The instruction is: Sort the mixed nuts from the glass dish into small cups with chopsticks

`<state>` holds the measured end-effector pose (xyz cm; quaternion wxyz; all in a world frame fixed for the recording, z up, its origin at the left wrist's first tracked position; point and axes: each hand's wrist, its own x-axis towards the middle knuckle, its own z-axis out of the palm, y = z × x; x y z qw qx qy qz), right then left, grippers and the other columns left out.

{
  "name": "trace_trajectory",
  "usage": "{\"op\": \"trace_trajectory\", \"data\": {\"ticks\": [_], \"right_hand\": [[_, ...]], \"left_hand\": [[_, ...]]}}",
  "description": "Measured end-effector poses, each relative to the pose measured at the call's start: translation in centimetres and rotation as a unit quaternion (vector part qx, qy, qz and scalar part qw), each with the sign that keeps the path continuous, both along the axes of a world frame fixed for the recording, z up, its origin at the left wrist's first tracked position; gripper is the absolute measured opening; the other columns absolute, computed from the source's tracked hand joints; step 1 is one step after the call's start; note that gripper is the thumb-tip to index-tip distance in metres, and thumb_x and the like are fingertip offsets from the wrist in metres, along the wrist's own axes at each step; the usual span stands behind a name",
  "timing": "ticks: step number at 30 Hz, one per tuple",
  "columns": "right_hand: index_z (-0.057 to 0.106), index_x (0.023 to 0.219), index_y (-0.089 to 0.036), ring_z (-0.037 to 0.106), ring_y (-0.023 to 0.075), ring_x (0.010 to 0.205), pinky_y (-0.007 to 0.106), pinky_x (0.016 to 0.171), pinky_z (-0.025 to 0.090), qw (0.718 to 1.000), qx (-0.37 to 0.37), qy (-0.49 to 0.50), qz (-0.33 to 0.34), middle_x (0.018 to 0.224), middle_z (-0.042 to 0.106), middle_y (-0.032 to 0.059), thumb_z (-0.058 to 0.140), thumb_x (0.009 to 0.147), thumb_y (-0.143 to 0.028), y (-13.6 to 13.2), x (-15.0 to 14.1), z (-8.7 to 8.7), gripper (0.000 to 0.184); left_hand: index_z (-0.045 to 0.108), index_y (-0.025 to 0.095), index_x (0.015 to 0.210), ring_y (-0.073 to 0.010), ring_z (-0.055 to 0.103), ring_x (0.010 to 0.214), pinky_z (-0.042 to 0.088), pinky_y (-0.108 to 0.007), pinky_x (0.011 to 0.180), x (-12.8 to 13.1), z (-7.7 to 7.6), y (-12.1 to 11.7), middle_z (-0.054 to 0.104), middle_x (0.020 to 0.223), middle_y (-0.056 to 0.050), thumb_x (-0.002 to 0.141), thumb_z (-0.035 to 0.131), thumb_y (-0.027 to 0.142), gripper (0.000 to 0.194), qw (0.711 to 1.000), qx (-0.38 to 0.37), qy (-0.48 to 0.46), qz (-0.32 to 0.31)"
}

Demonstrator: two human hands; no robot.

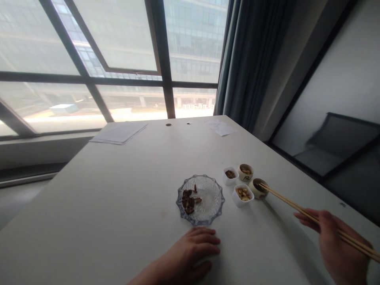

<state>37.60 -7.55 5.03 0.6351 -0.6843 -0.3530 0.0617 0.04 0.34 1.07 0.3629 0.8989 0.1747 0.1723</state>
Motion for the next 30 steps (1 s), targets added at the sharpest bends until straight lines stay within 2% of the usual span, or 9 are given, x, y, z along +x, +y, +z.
{"op": "trace_trajectory", "data": {"ticks": [3, 7, 10, 12, 15, 17, 22, 30], "right_hand": [[0.077, 0.091, -0.015, 0.079, 0.0241, 0.062, 0.03, 0.06, 0.064, 0.999, 0.011, -0.036, -0.003, 0.076, 0.08, 0.0104, 0.068, 0.094, -0.057, 0.0, -0.1, 0.0, 0.043], [0.078, 0.092, -0.015, 0.079, 0.0248, 0.063, 0.033, 0.063, 0.066, 0.998, 0.04, -0.035, 0.025, 0.076, 0.08, 0.0106, 0.069, 0.095, -0.057, 1.0, -2.4, 0.8, 0.043], [0.08, 0.093, -0.016, 0.079, 0.0253, 0.063, 0.032, 0.061, 0.066, 0.993, 0.04, 0.014, 0.114, 0.075, 0.081, 0.0104, 0.072, 0.092, -0.059, 2.4, -5.8, 1.2, 0.044], [0.081, 0.092, -0.018, 0.078, 0.0239, 0.062, 0.031, 0.061, 0.066, 0.981, 0.029, 0.037, 0.189, 0.075, 0.081, 0.009, 0.07, 0.095, -0.055, 3.6, -8.4, 1.0, 0.039], [0.081, 0.086, -0.02, 0.077, 0.022, 0.062, 0.031, 0.061, 0.065, 0.944, 0.011, 0.012, 0.329, 0.074, 0.08, 0.0075, 0.065, 0.099, -0.052, 5.8, -11.6, 0.1, 0.038], [0.081, 0.086, -0.021, 0.078, 0.0221, 0.064, 0.031, 0.062, 0.065, 0.923, -0.007, 0.004, 0.386, 0.075, 0.081, 0.0073, 0.064, 0.1, -0.051, 7.2, -12.9, -0.6, 0.037], [0.079, 0.088, -0.021, 0.079, 0.0239, 0.064, 0.033, 0.062, 0.065, 0.914, -0.038, 0.035, 0.403, 0.075, 0.081, 0.0076, 0.067, 0.097, -0.057, 9.3, -14.0, -1.9, 0.039], [0.079, 0.086, -0.021, 0.081, 0.0271, 0.068, 0.036, 0.062, 0.068, 0.912, -0.057, 0.071, 0.4, 0.078, 0.083, 0.01, 0.067, 0.092, -0.069, 10.1, -14.7, -2.6, 0.05]], "left_hand": [[0.068, 0.029, 0.129, -0.0268, 0.059, 0.142, 0.044, -0.041, 0.122, 0.0, 0.0, 0.0, 0.072, 0.14, -0.004, 0.086, 0.068, 0.011, 0.047, 1.0, 0.001, -0.001, 0.003], [0.068, 0.029, 0.13, -0.0266, 0.058, 0.142, 0.043, -0.04, 0.123, 0.0, 0.0, 0.0, 0.072, 0.14, -0.004, 0.086, 0.068, 0.01, 0.047, 1.0, 0.0, 0.001, 0.003], [0.068, 0.027, 0.129, -0.0271, 0.059, 0.141, 0.043, -0.041, 0.123, 0.0, -0.1, -0.1, 0.072, 0.14, -0.005, 0.088, 0.069, 0.013, 0.043, 1.0, 0.003, -0.007, 0.0], [0.068, 0.027, 0.128, -0.027, 0.059, 0.141, 0.042, -0.042, 0.123, 0.0, -0.3, -0.1, 0.073, 0.139, -0.006, 0.089, 0.069, 0.015, 0.041, 1.0, 0.007, -0.013, 0.0], [0.068, 0.027, 0.129, -0.0273, 0.059, 0.142, 0.041, -0.043, 0.124, -0.1, -0.6, -0.1, 0.072, 0.14, -0.007, 0.091, 0.069, 0.018, 0.04, 1.0, 0.011, -0.009, -0.001], [0.067, 0.027, 0.131, -0.0281, 0.058, 0.142, 0.041, -0.045, 0.124, -0.1, -0.6, -0.1, 0.072, 0.141, -0.008, 0.093, 0.068, 0.02, 0.039, 1.0, 0.012, -0.005, -0.005], [0.067, 0.027, 0.133, -0.0283, 0.058, 0.143, 0.041, -0.045, 0.124, -0.2, -0.8, -0.1, 0.071, 0.143, -0.009, 0.096, 0.066, 0.024, 0.038, 1.0, 0.007, -0.004, -0.009], [0.067, 0.028, 0.134, -0.0282, 0.058, 0.143, 0.04, -0.045, 0.124, -0.2, -0.9, -0.1, 0.071, 0.143, -0.008, 0.095, 0.066, 0.023, 0.039, 1.0, 0.005, -0.004, -0.01]]}}
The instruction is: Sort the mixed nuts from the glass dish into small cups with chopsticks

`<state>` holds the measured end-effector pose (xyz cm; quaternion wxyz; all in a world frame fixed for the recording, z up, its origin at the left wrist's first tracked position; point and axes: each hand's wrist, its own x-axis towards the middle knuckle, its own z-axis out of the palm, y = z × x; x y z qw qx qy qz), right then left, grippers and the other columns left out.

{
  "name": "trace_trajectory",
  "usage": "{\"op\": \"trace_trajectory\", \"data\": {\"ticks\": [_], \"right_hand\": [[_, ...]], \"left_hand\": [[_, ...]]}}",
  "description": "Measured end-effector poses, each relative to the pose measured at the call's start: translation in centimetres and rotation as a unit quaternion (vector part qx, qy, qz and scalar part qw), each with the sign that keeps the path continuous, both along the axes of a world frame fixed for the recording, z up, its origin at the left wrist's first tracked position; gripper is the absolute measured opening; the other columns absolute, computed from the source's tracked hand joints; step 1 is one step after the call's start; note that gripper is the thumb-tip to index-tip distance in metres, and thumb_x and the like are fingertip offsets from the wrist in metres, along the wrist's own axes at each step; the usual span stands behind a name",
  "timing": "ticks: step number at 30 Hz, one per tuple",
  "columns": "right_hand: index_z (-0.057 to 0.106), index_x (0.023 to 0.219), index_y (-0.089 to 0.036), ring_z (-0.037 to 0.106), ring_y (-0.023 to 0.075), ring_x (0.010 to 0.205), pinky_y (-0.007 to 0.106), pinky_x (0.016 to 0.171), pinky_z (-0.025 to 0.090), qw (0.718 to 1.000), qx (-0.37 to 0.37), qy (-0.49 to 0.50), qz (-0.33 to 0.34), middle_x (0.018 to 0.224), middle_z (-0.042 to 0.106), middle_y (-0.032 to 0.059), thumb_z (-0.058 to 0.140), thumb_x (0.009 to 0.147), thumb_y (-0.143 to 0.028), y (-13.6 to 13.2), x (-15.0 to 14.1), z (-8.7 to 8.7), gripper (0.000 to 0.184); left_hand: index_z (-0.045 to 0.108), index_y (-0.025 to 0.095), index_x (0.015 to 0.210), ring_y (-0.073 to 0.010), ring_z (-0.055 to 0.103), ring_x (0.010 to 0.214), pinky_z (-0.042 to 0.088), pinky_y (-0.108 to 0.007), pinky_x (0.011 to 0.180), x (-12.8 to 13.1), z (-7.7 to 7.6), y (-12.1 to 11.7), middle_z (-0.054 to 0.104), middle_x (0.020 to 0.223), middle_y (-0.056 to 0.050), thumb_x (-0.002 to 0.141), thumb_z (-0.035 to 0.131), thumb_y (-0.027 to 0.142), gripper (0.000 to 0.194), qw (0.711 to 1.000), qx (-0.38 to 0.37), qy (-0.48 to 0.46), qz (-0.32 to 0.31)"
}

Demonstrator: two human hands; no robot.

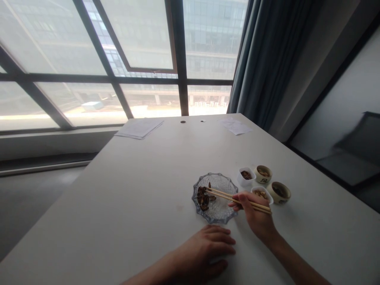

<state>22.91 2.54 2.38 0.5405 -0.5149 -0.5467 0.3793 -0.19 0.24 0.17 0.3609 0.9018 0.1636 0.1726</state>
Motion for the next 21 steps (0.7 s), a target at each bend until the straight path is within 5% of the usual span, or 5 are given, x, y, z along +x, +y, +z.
{"op": "trace_trajectory", "data": {"ticks": [14, 21], "right_hand": [[0.081, 0.081, -0.018, 0.082, 0.0305, 0.063, 0.038, 0.059, 0.071, 0.994, 0.012, 0.059, -0.096, 0.07, 0.081, 0.0115, 0.07, 0.09, -0.069, -0.8, -0.8, 0.5, 0.053], [0.081, 0.09, -0.013, 0.082, 0.0271, 0.067, 0.032, 0.061, 0.07, 0.967, 0.038, 0.073, -0.239, 0.077, 0.082, 0.013, 0.074, 0.092, -0.059, -5.1, 5.8, 2.4, 0.046]], "left_hand": [[0.068, 0.027, 0.132, -0.0278, 0.059, 0.142, 0.041, -0.045, 0.124, 0.0, -0.1, 0.0, 0.072, 0.142, -0.008, 0.094, 0.067, 0.023, 0.038, 1.0, 0.002, -0.007, 0.004], [0.068, 0.027, 0.132, -0.028, 0.059, 0.142, 0.041, -0.045, 0.124, 0.0, 0.3, -0.1, 0.072, 0.141, -0.007, 0.093, 0.067, 0.02, 0.039, 1.0, -0.008, -0.005, 0.007]]}}
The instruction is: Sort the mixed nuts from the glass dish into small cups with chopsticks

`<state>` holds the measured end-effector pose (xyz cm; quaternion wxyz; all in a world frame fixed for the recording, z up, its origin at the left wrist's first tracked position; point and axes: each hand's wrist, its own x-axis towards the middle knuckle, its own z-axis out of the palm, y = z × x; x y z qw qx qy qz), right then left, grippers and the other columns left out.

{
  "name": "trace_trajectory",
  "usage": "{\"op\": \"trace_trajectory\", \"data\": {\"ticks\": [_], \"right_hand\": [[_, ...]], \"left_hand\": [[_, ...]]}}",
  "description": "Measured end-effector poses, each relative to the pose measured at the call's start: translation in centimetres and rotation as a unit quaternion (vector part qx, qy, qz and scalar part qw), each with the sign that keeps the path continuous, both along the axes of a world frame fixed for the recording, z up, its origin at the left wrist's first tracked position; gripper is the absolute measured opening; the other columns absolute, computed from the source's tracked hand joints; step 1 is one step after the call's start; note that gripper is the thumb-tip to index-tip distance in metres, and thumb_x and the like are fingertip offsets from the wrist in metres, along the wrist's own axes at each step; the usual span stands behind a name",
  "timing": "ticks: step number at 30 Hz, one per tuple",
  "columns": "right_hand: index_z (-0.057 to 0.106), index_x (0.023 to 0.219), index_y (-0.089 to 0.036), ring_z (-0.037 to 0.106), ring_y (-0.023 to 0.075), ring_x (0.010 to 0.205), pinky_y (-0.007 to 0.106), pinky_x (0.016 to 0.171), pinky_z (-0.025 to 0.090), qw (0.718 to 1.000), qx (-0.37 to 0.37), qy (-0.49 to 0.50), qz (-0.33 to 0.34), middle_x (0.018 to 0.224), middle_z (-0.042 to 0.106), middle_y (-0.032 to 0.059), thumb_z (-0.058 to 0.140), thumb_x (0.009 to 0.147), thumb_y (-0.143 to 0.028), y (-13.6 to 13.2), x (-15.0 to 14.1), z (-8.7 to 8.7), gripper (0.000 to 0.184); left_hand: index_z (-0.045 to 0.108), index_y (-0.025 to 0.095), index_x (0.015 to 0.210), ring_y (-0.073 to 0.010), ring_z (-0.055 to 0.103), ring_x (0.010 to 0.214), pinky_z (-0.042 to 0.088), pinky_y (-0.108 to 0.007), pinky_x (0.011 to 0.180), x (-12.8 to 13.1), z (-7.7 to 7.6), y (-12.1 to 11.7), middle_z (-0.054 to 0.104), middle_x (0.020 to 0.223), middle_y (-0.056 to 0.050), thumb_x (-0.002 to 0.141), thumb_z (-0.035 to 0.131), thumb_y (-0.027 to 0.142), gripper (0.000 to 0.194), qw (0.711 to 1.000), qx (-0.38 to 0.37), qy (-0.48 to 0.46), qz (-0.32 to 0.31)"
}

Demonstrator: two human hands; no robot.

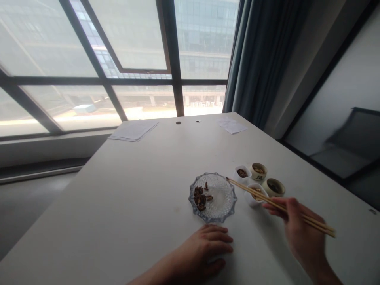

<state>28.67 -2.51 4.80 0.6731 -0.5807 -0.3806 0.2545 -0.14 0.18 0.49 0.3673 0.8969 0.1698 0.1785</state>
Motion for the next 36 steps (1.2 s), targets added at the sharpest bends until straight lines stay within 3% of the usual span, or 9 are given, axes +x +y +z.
{"op": "trace_trajectory", "data": {"ticks": [5, 9, 14, 17, 20, 24, 29, 36], "right_hand": [[0.077, 0.084, -0.016, 0.077, 0.0221, 0.057, 0.029, 0.058, 0.067, 0.982, 0.014, -0.026, -0.189, 0.072, 0.079, 0.0093, 0.076, 0.087, -0.062, -3.6, 6.4, 0.3, 0.046], [0.077, 0.088, -0.017, 0.078, 0.0251, 0.062, 0.035, 0.06, 0.066, 0.975, -0.021, -0.109, -0.191, 0.078, 0.08, 0.0098, 0.072, 0.089, -0.063, -4.8, 8.6, 0.4, 0.046], [0.076, 0.088, -0.017, 0.077, 0.0228, 0.06, 0.032, 0.06, 0.064, 0.966, 0.005, -0.162, -0.199, 0.076, 0.079, 0.01, 0.068, 0.094, -0.06, -4.1, 8.1, 1.6, 0.044], [0.078, 0.09, -0.016, 0.078, 0.0232, 0.061, 0.031, 0.061, 0.066, 0.981, 0.018, -0.132, -0.14, 0.075, 0.08, 0.0103, 0.069, 0.094, -0.061, -2.8, 5.9, 1.9, 0.046], [0.081, 0.094, -0.016, 0.081, 0.0251, 0.067, 0.032, 0.064, 0.069, 0.995, 0.018, -0.102, 0.003, 0.08, 0.083, 0.011, 0.07, 0.095, -0.058, -0.7, 2.5, 1.4, 0.043], [0.083, 0.09, -0.019, 0.081, 0.0238, 0.068, 0.03, 0.059, 0.069, 0.984, 0.002, -0.096, 0.151, 0.082, 0.083, 0.0093, 0.073, 0.095, -0.053, 2.5, -1.6, -0.1, 0.035], [0.081, 0.089, -0.02, 0.082, 0.0245, 0.068, 0.031, 0.056, 0.068, 0.98, -0.014, -0.053, 0.193, 0.082, 0.083, 0.0087, 0.077, 0.091, -0.054, 5.2, -3.9, -2.0, 0.035], [0.082, 0.089, -0.018, 0.084, 0.0293, 0.075, 0.034, 0.059, 0.07, 0.977, -0.025, -0.018, 0.213, 0.081, 0.084, 0.011, 0.075, 0.091, -0.059, 6.4, -4.8, -2.9, 0.042]], "left_hand": [[0.067, 0.027, 0.131, -0.0272, 0.058, 0.142, 0.042, -0.042, 0.124, 0.0, 0.2, 0.0, 0.071, 0.142, -0.006, 0.09, 0.068, 0.014, 0.043, 1.0, -0.002, 0.009, 0.002], [0.068, 0.027, 0.131, -0.0273, 0.058, 0.142, 0.043, -0.041, 0.123, 0.0, 0.4, 0.0, 0.071, 0.141, -0.006, 0.09, 0.066, 0.013, 0.043, 1.0, 0.002, 0.01, 0.006], [0.068, 0.027, 0.13, -0.027, 0.058, 0.141, 0.043, -0.04, 0.122, 0.2, 0.7, 0.0, 0.071, 0.142, -0.006, 0.089, 0.067, 0.011, 0.044, 1.0, 0.004, 0.016, 0.005], [0.068, 0.026, 0.129, -0.0271, 0.058, 0.141, 0.042, -0.041, 0.123, 0.2, 0.6, 0.0, 0.071, 0.142, -0.006, 0.089, 0.067, 0.012, 0.043, 1.0, 0.004, 0.012, 0.002], [0.067, 0.027, 0.131, -0.0271, 0.058, 0.142, 0.04, -0.042, 0.124, 0.1, 0.3, 0.1, 0.07, 0.143, -0.006, 0.091, 0.068, 0.015, 0.041, 1.0, 0.004, 0.012, -0.002], [0.066, 0.027, 0.131, -0.0274, 0.057, 0.143, 0.04, -0.043, 0.124, 0.1, 0.0, 0.0, 0.07, 0.143, -0.006, 0.093, 0.068, 0.017, 0.039, 1.0, 0.008, 0.011, -0.002], [0.068, 0.026, 0.129, -0.0266, 0.057, 0.143, 0.041, -0.042, 0.124, 0.1, -0.1, -0.1, 0.071, 0.142, -0.007, 0.094, 0.068, 0.02, 0.036, 1.0, 0.018, 0.013, 0.003], [0.068, 0.025, 0.13, -0.0257, 0.057, 0.144, 0.04, -0.04, 0.124, 0.2, 0.1, 0.0, 0.07, 0.143, -0.006, 0.093, 0.069, 0.018, 0.038, 1.0, 0.018, 0.021, 0.004]]}}
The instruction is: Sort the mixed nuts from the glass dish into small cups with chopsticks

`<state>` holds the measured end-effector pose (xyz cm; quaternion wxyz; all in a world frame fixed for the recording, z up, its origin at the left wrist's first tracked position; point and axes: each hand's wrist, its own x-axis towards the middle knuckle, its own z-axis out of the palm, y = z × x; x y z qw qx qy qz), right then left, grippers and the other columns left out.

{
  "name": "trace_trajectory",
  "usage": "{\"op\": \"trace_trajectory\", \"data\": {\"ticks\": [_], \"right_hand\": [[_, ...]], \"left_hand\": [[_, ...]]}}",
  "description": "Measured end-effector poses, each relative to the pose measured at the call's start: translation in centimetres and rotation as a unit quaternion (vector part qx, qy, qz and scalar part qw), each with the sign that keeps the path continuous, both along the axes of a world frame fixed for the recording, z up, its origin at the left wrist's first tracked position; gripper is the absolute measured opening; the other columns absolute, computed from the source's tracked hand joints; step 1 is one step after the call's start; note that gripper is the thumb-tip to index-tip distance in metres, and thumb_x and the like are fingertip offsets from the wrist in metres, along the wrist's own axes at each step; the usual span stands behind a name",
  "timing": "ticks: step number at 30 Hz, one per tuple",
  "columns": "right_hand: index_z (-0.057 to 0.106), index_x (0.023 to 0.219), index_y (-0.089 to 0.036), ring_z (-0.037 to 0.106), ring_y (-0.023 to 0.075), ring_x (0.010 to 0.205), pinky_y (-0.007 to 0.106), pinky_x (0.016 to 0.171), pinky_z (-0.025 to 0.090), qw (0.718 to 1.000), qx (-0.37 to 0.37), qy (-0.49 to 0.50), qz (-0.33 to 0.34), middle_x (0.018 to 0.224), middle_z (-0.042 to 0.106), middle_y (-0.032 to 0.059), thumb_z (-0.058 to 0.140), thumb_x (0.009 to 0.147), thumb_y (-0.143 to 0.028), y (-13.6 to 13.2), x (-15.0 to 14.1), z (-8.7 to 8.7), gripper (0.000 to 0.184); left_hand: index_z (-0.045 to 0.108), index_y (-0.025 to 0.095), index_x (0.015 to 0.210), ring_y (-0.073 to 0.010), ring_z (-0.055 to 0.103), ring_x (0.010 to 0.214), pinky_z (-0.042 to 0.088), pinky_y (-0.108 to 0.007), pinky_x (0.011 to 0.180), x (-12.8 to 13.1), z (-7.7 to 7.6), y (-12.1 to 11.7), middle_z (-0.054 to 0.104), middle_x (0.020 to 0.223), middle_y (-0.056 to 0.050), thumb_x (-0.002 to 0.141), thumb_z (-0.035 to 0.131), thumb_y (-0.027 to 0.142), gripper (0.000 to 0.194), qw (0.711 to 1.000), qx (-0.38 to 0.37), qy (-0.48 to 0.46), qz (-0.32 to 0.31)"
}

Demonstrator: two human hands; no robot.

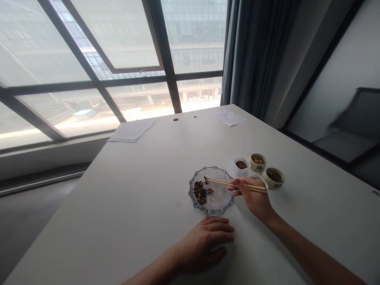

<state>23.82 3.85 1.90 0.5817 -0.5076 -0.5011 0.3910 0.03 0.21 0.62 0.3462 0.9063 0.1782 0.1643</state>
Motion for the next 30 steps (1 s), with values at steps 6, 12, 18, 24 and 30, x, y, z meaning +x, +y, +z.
{"op": "trace_trajectory", "data": {"ticks": [6, 12, 18, 24, 30], "right_hand": [[0.081, 0.084, -0.016, 0.083, 0.0279, 0.067, 0.032, 0.057, 0.069, 0.998, 0.022, 0.009, -0.054, 0.078, 0.083, 0.0121, 0.075, 0.091, -0.061, -0.8, 0.5, 1.1, 0.046], [0.082, 0.089, -0.015, 0.081, 0.0226, 0.063, 0.028, 0.061, 0.069, 0.981, 0.061, -0.033, -0.182, 0.077, 0.083, 0.0106, 0.074, 0.093, -0.057, -3.0, 4.3, 4.3, 0.042], [0.081, 0.086, -0.017, 0.079, 0.0203, 0.06, 0.026, 0.06, 0.068, 0.965, 0.064, -0.083, -0.242, 0.076, 0.083, 0.0084, 0.076, 0.092, -0.057, -2.6, 7.8, 4.8, 0.041], [0.081, 0.092, -0.018, 0.079, 0.02, 0.061, 0.027, 0.06, 0.067, 0.97, 0.064, -0.065, -0.226, 0.079, 0.083, 0.0077, 0.074, 0.093, -0.056, -2.9, 7.2, 5.0, 0.038], [0.082, 0.093, -0.019, 0.079, 0.0206, 0.064, 0.029, 0.06, 0.066, 0.994, 0.035, -0.102, 0.032, 0.077, 0.082, 0.007, 0.068, 0.099, -0.051, -3.1, 4.1, 4.2, 0.036]], "left_hand": [[0.067, 0.026, 0.131, -0.0261, 0.056, 0.144, 0.04, -0.04, 0.124, -0.1, 0.1, 0.0, 0.07, 0.145, -0.006, 0.094, 0.068, 0.02, 0.037, 1.0, -0.003, 0.001, -0.005], [0.067, 0.026, 0.131, -0.025, 0.056, 0.144, 0.04, -0.039, 0.124, -0.1, -0.1, -0.1, 0.069, 0.145, -0.005, 0.095, 0.068, 0.02, 0.037, 1.0, -0.003, -0.001, -0.003], [0.068, 0.026, 0.13, -0.0254, 0.057, 0.143, 0.042, -0.04, 0.123, 0.0, 0.0, 0.0, 0.071, 0.143, -0.006, 0.094, 0.068, 0.019, 0.036, 1.0, -0.004, -0.006, 0.0], [0.068, 0.026, 0.131, -0.0256, 0.057, 0.143, 0.04, -0.04, 0.124, -0.1, 0.0, 0.0, 0.071, 0.143, -0.006, 0.094, 0.067, 0.019, 0.037, 1.0, -0.004, -0.005, -0.002], [0.067, 0.027, 0.132, -0.0261, 0.056, 0.144, 0.041, -0.041, 0.124, -0.2, -0.2, 0.0, 0.071, 0.142, -0.006, 0.095, 0.067, 0.021, 0.037, 1.0, -0.002, -0.006, -0.002]]}}
